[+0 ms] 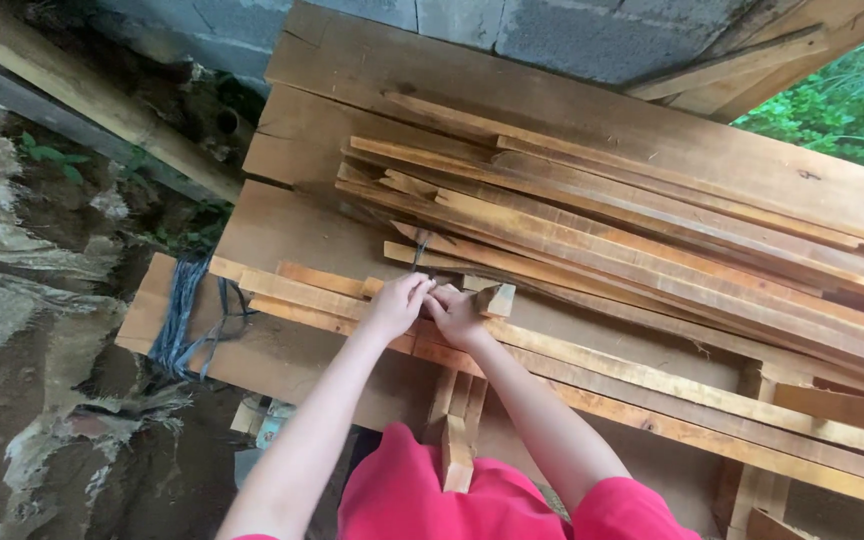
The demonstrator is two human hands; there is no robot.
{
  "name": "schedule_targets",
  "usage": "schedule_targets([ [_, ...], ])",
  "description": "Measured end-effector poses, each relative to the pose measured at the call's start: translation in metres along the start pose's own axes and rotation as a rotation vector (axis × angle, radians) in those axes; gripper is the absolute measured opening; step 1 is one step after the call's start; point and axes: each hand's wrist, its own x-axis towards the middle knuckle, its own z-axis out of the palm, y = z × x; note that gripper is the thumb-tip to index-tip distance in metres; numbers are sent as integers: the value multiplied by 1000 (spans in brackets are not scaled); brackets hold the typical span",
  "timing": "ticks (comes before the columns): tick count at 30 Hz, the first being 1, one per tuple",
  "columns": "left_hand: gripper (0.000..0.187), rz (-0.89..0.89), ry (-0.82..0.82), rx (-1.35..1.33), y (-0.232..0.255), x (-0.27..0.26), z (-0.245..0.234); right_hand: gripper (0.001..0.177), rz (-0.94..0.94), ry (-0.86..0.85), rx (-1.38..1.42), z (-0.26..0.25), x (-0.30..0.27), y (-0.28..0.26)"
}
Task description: Bundling several thin strips of wood together using a plastic strap.
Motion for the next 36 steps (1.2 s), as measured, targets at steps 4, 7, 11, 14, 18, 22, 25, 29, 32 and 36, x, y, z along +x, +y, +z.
schedule_targets([
  [4, 50, -136, -255, 56, 34, -9, -49, 28, 83, -11, 6, 5, 2, 7],
  [7, 34, -277, -413, 302, 47, -21, -67, 28, 120, 26, -14, 4, 4, -5],
  [11, 26, -267, -471, 582, 27, -27, -53, 26, 154, -13, -78, 2, 7, -13],
  [14, 30, -355, -518, 488, 51, -15, -54, 26, 165, -12, -62, 3, 8, -11],
  [18, 36, -577, -345, 78, 21, -7, -21, 28, 248, -29, -77, 5, 10, -4],
  [22, 29, -579, -257, 69, -26, -15, 6, 27, 252, -9, -85, 10, 9, 5],
  [25, 28, -626, -218, 87, -5, -20, -4, 30, 268, -33, -116, 11, 7, 3],
  [29, 27, -631, -207, 158, -9, -16, 0, 24, 246, 18, -73, 11, 8, -7],
  [32, 27, -716, -166, 111, -23, -14, 12, 17, 310, 17, -44, 14, 5, 2],
  [36, 25, -780, -125, -34, -14, -8, 5, 10, 64, -29, -59, 6, -6, -3],
])
